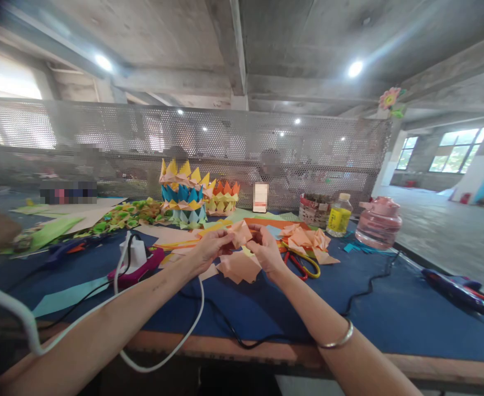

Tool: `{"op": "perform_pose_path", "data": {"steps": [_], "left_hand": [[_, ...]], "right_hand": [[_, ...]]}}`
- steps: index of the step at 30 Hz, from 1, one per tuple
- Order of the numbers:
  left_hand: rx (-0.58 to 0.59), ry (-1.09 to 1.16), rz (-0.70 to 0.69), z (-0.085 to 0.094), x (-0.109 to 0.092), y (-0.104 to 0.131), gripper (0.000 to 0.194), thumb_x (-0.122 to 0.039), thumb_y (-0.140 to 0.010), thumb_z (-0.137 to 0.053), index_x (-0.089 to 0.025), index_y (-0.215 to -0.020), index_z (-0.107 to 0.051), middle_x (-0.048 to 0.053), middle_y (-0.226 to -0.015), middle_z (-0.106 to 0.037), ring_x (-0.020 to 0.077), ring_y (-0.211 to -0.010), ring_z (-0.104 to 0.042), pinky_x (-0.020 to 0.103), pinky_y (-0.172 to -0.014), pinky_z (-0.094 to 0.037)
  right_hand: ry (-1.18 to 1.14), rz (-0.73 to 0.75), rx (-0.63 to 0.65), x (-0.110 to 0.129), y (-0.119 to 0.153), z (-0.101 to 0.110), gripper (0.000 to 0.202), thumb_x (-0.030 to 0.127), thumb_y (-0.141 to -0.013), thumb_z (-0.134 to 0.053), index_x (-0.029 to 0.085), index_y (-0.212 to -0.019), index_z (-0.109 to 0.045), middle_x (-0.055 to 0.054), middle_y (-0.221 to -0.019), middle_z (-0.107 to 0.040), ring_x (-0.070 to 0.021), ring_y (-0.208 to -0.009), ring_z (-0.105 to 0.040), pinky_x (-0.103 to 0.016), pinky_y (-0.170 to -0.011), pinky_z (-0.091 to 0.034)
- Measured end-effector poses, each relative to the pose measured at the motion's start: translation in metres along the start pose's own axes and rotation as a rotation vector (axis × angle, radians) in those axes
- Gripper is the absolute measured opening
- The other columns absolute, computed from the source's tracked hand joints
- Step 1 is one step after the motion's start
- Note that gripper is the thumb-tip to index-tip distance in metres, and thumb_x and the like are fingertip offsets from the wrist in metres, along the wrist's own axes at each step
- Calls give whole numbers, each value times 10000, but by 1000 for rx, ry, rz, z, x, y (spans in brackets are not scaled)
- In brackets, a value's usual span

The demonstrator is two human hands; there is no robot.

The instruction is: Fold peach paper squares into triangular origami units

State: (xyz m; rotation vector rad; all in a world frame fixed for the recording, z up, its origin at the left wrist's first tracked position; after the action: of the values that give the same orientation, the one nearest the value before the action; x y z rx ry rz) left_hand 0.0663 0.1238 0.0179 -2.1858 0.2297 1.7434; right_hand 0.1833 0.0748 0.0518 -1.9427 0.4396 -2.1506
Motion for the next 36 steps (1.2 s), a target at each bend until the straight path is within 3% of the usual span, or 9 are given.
{"op": "perform_pose_path", "data": {"steps": [15, 24, 36], "left_hand": [[63, -74, -22, -6, -4, 5, 241, -366, -647, -655, -143, -652, -565, 14, -631, -587, 98, -592, -543, 202, -553, -413], [144, -53, 27, -14, -2, 8, 270, -385, -613, -692, -134, -653, -600, 40, -680, -611, 123, -641, -578, 205, -541, -411], [104, -8, 69, -12, 1, 8, 231, -354, -699, -641, -135, -750, -589, 60, -684, -643, 121, -591, -603, 216, -534, -429]], "right_hand": [[54, 17, 17, -1, 0, -2, 364, 306, -670, -615, 167, -989, -509, -56, -884, -660, -162, -742, -594, -243, -564, -403], [87, 63, 40, -3, -4, 0, 377, 335, -680, -625, 164, -995, -508, -52, -821, -665, -169, -718, -604, -253, -562, -412], [148, 51, 46, -4, -6, 1, 382, 340, -690, -623, 164, -1011, -514, -28, -685, -655, -147, -582, -556, -253, -527, -369]]}}
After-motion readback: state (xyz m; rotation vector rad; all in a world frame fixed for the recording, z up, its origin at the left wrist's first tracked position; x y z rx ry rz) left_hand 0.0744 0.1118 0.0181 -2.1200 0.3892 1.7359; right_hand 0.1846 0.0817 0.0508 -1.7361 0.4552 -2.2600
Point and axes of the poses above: each hand's wrist, its own y-axis away from the middle knuckle, its own z-axis out of the back of the hand, x = y × z, the point moved 9 cm from there along -y, towards the middle knuckle
